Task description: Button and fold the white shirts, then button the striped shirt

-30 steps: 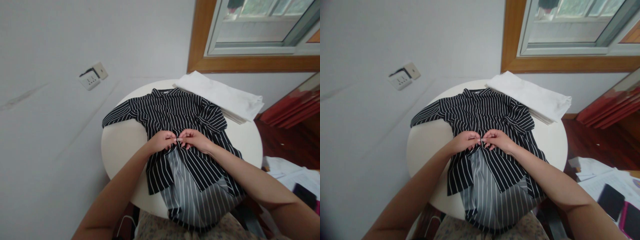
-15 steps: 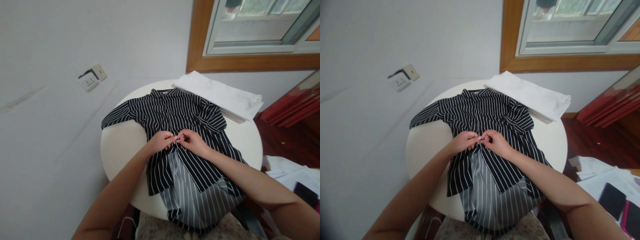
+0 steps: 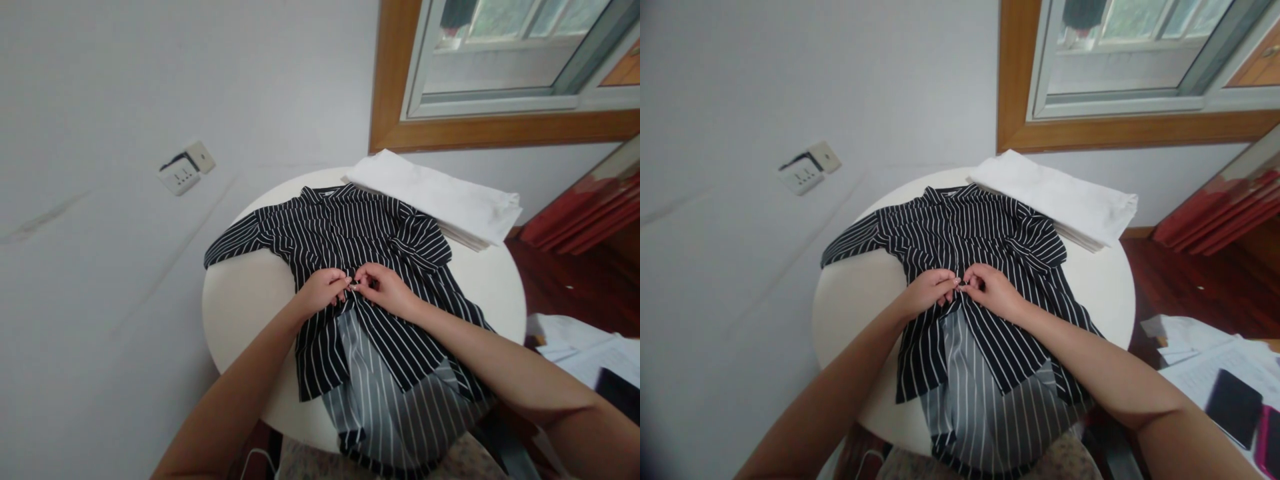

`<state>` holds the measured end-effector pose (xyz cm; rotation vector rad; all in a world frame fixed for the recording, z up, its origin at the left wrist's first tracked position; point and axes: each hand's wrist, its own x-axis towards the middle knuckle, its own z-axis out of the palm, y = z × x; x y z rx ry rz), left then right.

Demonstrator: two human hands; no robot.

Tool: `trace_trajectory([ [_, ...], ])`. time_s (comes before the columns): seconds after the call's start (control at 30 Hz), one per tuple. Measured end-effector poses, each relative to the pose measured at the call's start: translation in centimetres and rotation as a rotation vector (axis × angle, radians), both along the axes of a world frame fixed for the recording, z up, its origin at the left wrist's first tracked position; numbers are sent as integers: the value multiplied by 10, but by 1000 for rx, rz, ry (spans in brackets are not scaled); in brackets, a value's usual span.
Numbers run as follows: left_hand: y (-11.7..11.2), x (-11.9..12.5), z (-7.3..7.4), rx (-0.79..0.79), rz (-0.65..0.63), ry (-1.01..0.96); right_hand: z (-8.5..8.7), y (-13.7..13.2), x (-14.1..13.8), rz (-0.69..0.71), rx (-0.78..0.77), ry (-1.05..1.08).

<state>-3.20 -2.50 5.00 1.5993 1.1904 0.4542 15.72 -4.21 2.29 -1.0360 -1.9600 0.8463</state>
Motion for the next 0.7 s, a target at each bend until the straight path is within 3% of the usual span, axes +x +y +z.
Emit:
trace_trajectory([
  [0.47,-1,-1,-1,-45,-10,-49,2,3,4,61,-1,-88],
  [0.7,0,-2,-9,164,-57,-27,11,3,5,145,7,-129],
])
